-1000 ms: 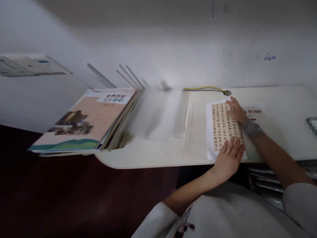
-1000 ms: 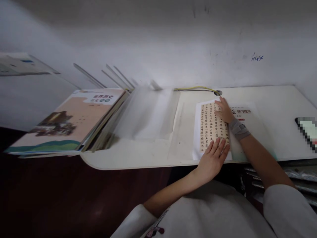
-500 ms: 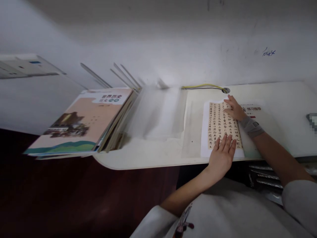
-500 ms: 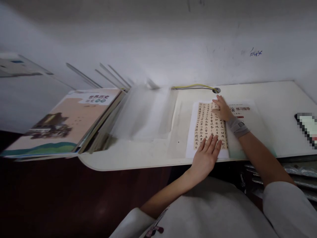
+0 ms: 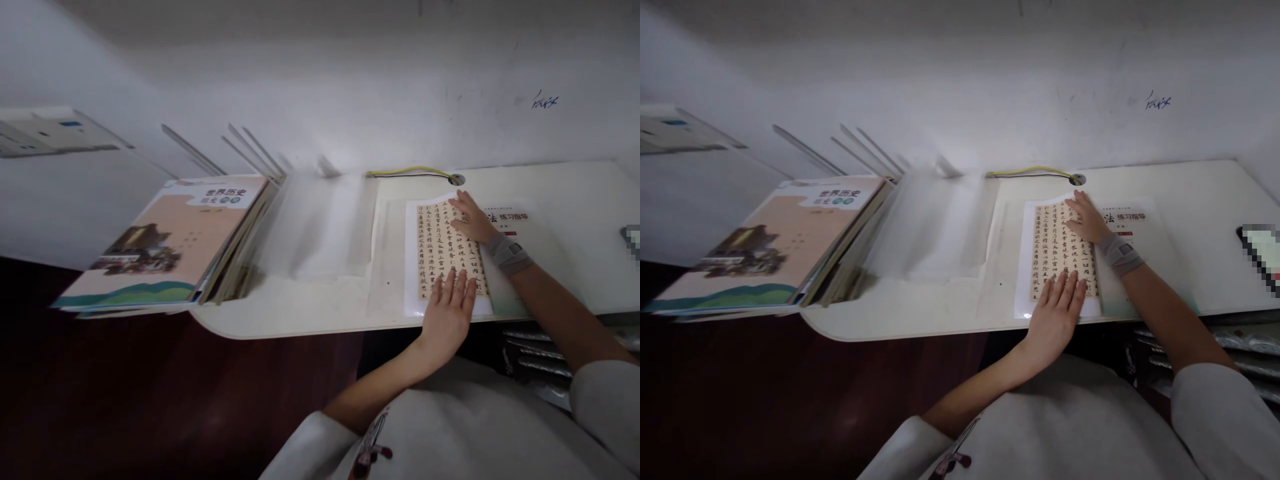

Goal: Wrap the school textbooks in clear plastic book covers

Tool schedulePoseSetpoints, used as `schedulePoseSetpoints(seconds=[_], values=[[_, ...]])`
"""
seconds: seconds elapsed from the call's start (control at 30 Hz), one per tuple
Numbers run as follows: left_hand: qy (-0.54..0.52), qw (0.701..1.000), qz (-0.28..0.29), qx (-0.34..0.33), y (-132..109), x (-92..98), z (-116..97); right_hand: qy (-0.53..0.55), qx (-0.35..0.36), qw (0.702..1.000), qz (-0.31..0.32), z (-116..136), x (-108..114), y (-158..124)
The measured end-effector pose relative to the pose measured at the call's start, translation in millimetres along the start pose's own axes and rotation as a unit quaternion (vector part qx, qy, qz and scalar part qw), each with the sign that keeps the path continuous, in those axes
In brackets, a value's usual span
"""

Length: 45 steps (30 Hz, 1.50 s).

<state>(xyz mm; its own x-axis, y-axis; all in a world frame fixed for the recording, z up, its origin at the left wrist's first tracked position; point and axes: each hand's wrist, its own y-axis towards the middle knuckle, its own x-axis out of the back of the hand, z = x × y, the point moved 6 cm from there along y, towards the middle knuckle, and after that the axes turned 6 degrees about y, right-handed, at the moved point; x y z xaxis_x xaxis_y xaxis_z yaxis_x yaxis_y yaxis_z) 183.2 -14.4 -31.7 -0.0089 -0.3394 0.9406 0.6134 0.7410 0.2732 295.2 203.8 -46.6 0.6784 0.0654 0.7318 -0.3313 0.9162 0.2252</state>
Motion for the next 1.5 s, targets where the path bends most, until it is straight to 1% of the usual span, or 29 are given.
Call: schedulePoseSetpoints(seconds=[0.13,0.23,0.33,0.47,0.63,0.8,0.93,1.07,1.13,1.3,1.4,1.5], values=[[-0.013,0.999,-0.019,-0.029,6,4.8,-7,0.012,-0.02,1.0,-0.004,-4,1,0],[-0.015,0.999,-0.024,-0.03,6,4.0,-5,0.014,-0.047,0.999,-0.009,-7,1,0],[-0.012,0.999,-0.014,-0.026,2,0.0,-3,0.009,-0.054,0.998,-0.011,-7,1,-1],[-0.011,1.0,0.007,-0.017,-2,-2.3,-1,0.018,-0.028,0.999,0.009,-1,-2,-2],[-0.003,1.0,0.001,-0.018,-2,2.9,-1,-0.007,-0.029,0.999,0.02,2,-4,-2],[0.008,1.0,0.006,-0.009,-5,0.6,-3,-0.023,0.017,0.998,0.052,7,-9,-2],[0.008,1.0,0.002,-0.01,-6,0.6,-1,-0.016,0.017,0.999,0.029,7,-8,-3],[0.012,1.0,0.009,0.009,-6,1.9,5,-0.006,0.005,1.0,0.008,3,-6,-2],[0.007,1.0,0.009,0.007,-7,2.7,5,0.002,0.009,1.0,0.011,2,-7,-2],[-0.014,0.999,0.001,-0.037,-7,4.3,-4,0.007,0.046,0.999,0.021,4,-10,-3],[-0.007,0.999,0.006,-0.033,-10,3.3,0,-0.013,0.071,0.997,0.029,9,-13,-4],[-0.002,1.0,0.009,-0.028,-14,0.6,5,-0.057,0.091,0.993,0.039,14,-15,-5]])
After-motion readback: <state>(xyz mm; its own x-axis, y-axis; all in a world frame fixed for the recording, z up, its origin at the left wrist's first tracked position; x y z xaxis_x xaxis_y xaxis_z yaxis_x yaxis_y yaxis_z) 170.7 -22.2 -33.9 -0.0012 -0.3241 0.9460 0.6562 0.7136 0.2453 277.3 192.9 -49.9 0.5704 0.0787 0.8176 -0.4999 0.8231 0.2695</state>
